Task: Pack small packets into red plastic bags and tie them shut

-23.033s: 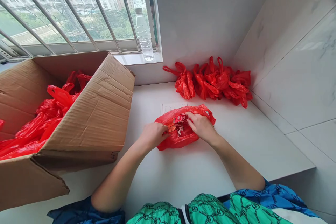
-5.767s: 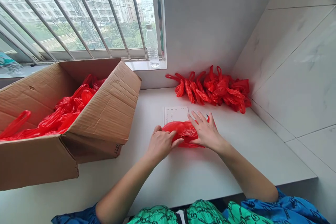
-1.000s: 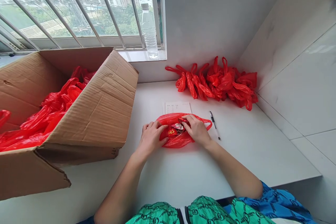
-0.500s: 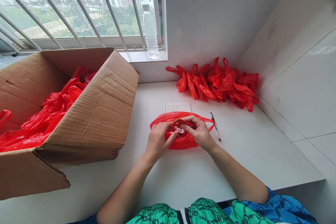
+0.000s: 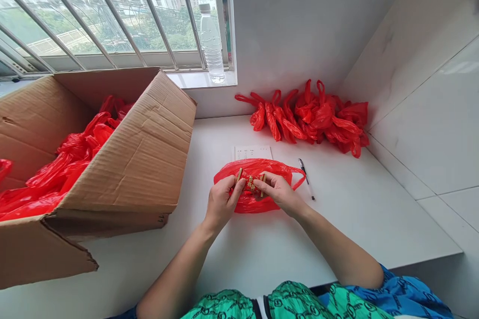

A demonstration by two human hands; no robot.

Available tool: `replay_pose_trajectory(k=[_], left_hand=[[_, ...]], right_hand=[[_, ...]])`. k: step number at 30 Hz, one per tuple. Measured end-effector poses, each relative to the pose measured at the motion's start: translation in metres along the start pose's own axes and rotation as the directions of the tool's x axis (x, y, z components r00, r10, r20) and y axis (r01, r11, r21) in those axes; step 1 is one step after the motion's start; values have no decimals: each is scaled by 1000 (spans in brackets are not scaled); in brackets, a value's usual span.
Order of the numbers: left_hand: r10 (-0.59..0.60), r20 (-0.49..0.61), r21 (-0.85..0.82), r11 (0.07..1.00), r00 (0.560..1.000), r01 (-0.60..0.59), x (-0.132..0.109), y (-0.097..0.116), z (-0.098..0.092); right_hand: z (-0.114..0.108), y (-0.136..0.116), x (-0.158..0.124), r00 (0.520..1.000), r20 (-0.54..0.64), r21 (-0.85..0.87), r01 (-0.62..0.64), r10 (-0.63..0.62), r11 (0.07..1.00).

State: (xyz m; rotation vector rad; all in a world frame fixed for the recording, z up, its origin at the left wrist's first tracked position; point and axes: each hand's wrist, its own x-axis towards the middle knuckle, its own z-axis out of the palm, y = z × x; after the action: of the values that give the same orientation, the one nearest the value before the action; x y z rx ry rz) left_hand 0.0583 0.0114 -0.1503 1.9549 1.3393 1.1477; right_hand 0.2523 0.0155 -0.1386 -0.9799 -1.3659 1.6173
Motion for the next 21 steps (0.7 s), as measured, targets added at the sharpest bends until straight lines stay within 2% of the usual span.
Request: replay_pose_trajectory(k=[7, 12, 14, 17, 19, 21], left_hand=[[42, 21, 24, 999, 999, -43, -1, 1, 2], [64, 46, 119, 990, 997, -70, 1, -1, -2], [73, 89, 215, 972, 993, -90, 3, -3, -4], [87, 177, 357, 922, 980, -146, 4, -7, -6], [95, 226, 407, 895, 969, -183, 3, -10, -5], [98, 252, 443, 873, 963, -205, 2, -12, -4]], right_hand=[[0, -2, 0, 999, -28, -7, 40, -40, 999], [-2, 1, 0, 997, -59, -56, 39, -43, 998], [-5, 3, 1, 988, -128, -149, 63, -83, 987], [-11, 3, 2, 943, -240, -384, 127, -231, 915], [-14, 3, 2, 918, -233, -503, 170, -322, 847], [-16, 4, 3, 916, -183, -579, 193, -358, 792]])
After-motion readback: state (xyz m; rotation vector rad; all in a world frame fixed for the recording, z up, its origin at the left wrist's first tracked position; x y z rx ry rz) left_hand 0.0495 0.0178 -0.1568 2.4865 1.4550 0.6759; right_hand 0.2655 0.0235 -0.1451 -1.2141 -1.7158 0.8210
